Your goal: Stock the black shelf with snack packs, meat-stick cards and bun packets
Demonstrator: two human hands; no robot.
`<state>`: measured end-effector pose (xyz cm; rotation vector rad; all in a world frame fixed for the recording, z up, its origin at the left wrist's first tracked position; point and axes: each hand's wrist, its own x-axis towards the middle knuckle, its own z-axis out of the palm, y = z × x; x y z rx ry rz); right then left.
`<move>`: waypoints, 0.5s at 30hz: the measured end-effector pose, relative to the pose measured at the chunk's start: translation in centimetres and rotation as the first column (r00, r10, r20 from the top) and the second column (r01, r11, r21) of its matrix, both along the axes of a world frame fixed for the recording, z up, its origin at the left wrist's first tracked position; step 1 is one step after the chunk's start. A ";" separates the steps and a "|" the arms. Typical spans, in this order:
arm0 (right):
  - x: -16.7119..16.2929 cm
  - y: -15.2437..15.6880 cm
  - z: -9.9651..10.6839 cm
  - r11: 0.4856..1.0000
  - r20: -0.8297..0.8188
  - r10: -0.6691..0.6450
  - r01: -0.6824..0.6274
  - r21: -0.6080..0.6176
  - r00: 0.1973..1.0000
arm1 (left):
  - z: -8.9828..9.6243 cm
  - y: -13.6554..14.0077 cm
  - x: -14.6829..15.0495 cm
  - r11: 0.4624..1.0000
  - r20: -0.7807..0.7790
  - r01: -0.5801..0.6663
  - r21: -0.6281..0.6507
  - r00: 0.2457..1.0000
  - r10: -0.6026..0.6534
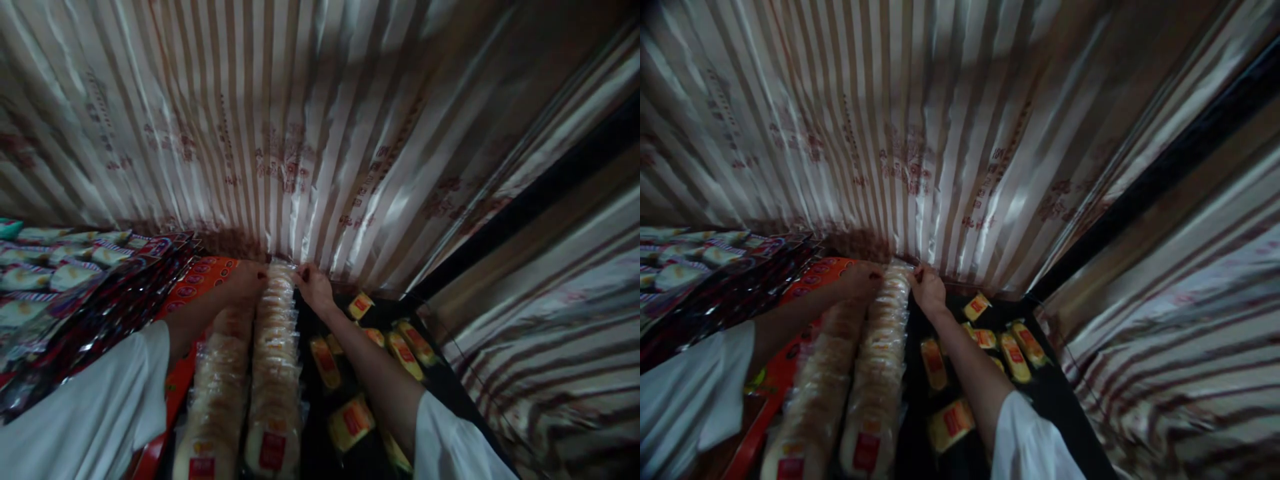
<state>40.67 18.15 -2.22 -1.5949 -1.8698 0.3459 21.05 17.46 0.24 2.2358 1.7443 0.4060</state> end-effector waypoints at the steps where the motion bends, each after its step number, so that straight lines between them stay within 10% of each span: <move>1: 0.1 -0.3 0.2 1.000 -0.007 0.013 -0.013 0.019 1.000 | 0.0 0.0 0.2 1.000 0.019 -0.008 0.006 1.000 0.008; 15: -0.7 -0.4 -0.6 0.985 -0.126 0.003 -0.024 -0.170 0.992 | 0.6 -1.2 0.1 0.990 0.128 -0.136 0.030 0.983 0.131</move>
